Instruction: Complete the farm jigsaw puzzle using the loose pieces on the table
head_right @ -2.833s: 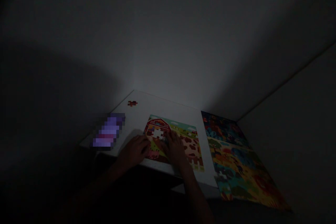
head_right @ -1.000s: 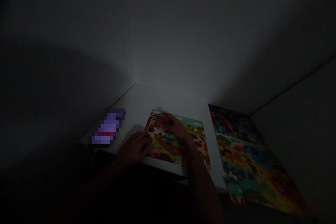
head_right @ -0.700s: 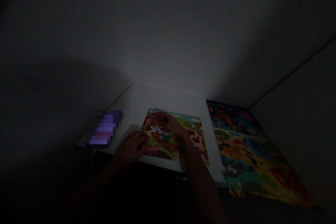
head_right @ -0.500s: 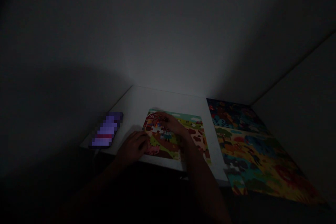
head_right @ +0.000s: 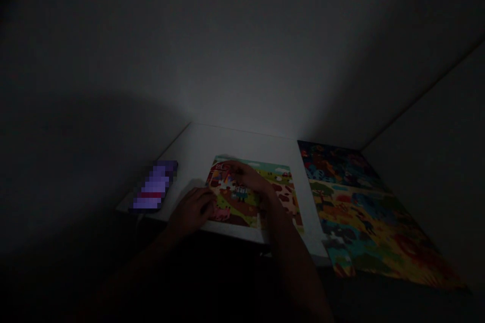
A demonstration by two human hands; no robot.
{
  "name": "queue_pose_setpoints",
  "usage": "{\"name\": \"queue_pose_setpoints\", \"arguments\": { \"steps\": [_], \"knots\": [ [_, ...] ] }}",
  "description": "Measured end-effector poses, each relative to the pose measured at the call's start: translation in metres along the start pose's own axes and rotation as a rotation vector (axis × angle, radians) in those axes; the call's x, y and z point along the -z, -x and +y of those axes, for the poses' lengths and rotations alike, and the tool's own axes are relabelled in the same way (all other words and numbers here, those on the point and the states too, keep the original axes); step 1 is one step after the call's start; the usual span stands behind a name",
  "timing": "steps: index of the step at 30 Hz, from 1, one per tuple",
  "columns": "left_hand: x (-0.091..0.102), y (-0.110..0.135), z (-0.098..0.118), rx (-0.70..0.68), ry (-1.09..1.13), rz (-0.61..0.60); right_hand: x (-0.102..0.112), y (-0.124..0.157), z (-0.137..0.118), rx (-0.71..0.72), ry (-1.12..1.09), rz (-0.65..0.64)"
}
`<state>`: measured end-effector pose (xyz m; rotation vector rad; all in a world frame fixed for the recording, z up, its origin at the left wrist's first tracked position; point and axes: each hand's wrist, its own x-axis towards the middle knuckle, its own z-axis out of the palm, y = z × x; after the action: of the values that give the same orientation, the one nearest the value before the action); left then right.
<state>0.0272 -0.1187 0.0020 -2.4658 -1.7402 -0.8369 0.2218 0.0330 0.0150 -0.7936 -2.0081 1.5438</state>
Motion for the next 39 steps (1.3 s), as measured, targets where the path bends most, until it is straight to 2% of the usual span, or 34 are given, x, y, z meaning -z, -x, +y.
{"name": "queue_pose_setpoints", "arguments": {
  "steps": [11,18,23,28,32,37,39],
  "knots": [
    [0.0017,-0.0004,0.0014,0.008,0.005,-0.021,-0.0035,-0.0009,0.0004,-0.021,-0.051,-0.006],
    [0.0,0.0013,-0.0009,-0.007,-0.006,0.002,-0.0075,-0.003,0.0016,-0.1,-0.208,0.166],
    [-0.0012,0.0012,-0.0015,-0.018,0.007,0.012,-0.0085,-0.0026,-0.0029,-0.069,-0.186,0.083],
    [-0.0017,0.0012,-0.0008,-0.009,-0.004,0.012,-0.0091,-0.0019,-0.0037,-0.052,-0.23,0.147],
    [-0.0003,0.0008,-0.0003,-0.019,-0.009,0.015,-0.0095,-0.0002,-0.0057,-0.068,-0.275,0.052],
    [-0.0001,0.0002,0.0,-0.024,-0.002,0.033,-0.0098,-0.0019,-0.0011,-0.02,-0.19,0.137],
    [-0.0009,0.0002,-0.0004,-0.022,0.003,0.041,-0.0091,-0.0027,0.0023,-0.016,-0.177,0.123]
  ]
}}
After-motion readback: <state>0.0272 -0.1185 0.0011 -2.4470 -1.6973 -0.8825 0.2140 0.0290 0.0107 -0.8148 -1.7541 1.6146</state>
